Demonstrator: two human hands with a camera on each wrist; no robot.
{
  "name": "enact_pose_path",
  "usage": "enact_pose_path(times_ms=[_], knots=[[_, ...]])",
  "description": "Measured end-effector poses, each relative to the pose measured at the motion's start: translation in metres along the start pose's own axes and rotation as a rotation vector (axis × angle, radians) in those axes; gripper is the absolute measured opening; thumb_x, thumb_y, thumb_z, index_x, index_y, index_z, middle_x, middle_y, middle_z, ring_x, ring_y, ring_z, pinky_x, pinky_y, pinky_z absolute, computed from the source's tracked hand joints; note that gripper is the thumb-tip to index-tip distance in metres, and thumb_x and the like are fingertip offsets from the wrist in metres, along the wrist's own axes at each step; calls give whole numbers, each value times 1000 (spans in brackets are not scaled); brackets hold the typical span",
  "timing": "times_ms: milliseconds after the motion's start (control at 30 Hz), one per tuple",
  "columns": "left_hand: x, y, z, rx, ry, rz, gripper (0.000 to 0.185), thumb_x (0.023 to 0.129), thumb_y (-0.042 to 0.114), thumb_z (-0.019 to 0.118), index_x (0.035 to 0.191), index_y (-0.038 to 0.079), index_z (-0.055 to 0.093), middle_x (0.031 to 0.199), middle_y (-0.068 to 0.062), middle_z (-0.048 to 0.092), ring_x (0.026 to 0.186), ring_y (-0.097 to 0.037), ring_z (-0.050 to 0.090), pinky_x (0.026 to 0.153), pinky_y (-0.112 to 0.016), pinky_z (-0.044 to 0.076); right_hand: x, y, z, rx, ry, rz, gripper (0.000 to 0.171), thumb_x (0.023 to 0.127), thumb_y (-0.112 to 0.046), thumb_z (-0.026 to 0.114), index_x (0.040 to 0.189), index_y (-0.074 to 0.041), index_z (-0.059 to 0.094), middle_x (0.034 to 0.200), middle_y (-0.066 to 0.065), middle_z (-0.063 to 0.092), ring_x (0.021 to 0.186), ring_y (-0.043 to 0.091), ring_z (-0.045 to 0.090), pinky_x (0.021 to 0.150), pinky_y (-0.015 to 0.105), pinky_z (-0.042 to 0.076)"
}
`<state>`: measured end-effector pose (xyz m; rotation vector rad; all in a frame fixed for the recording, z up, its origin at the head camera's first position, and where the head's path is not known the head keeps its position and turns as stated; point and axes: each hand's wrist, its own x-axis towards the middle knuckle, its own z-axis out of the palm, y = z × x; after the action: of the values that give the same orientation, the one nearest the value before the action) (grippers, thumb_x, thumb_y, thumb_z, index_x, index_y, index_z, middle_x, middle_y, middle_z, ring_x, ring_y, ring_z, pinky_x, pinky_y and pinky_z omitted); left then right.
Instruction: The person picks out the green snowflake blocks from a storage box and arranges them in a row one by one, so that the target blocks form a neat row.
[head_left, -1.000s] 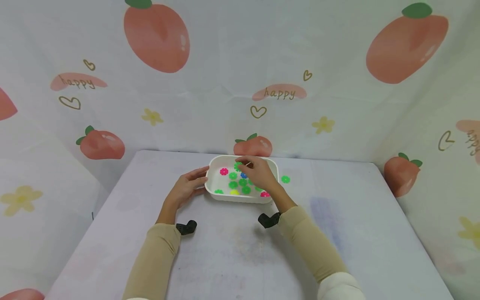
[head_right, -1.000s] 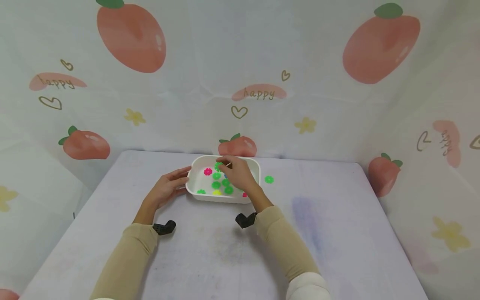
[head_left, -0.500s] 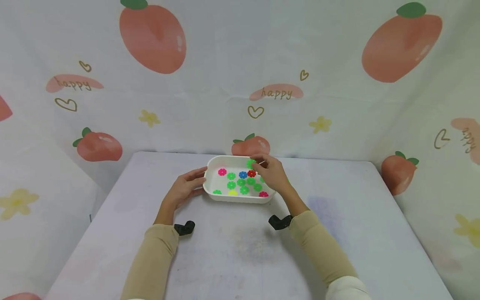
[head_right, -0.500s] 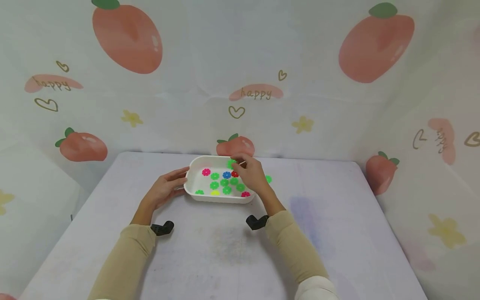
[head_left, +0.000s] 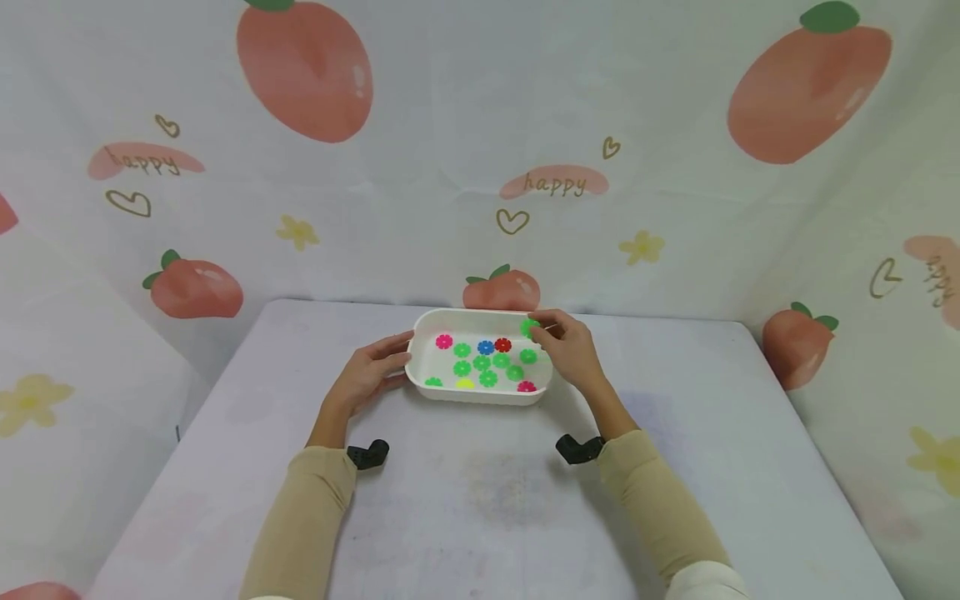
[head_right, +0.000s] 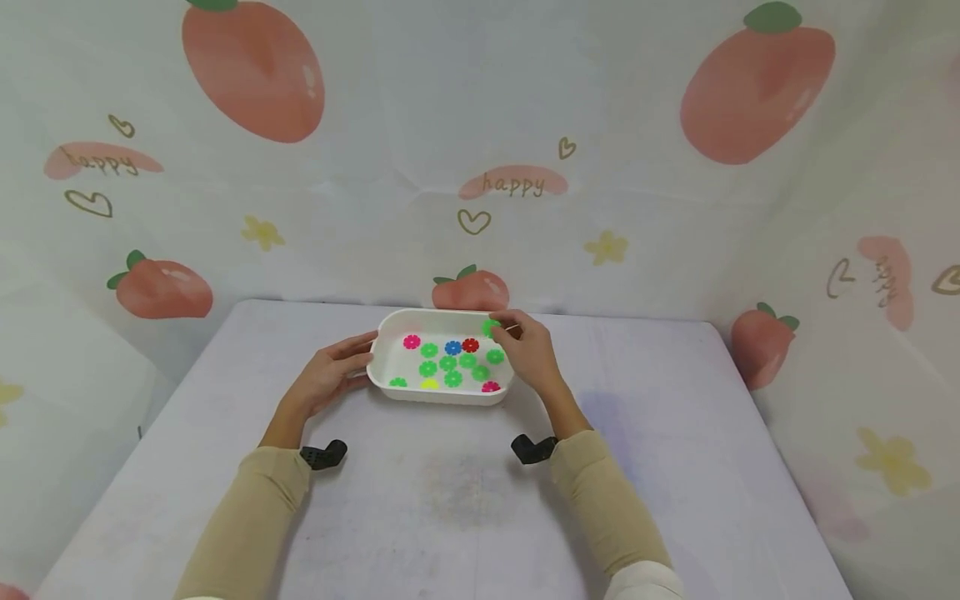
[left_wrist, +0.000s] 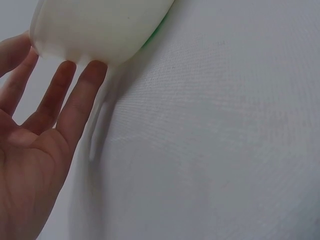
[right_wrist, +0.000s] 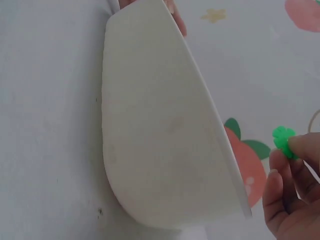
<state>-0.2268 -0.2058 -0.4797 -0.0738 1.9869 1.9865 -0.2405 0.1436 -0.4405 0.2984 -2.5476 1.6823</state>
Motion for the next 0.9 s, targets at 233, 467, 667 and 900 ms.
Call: enact_pose_path(times_ms=[233,467,667,900], knots=[[-2,2,1,1,0,-4,49,93,15,61,140,23,48,146,-5,45,132,-28,48,98,-38,53,-3,14,-17,5,53,67,29,92,-32,63,117,-17,65,106,6,63,90,23,65,76,42,59],[-3,3,0,-5,-15,2,50,93,17,62,141,24,48,147,-6,44,132,-28,47,97,-37,53,-5,29,-32,9,88,120,30,91,-33,64,116,-17,65,104,6,63,89,19,65,77,41,59],[-3,3,-2,9,-14,8,51,93,17,62,141,24,47,148,-5,44,132,-27,48,96,-35,54,-6,43,-43,-6,126,188,28,89,-32,67,113,-16,67,102,6,67,85,11,65,69,21,56],[0,2,-3,11,-23,2,52,92,19,63,141,25,47,148,-5,43,130,-26,49,97,-35,54,-12,58,-58,-161,148,199,26,88,-28,67,109,-13,68,100,8,69,84,11,64,65,17,52]])
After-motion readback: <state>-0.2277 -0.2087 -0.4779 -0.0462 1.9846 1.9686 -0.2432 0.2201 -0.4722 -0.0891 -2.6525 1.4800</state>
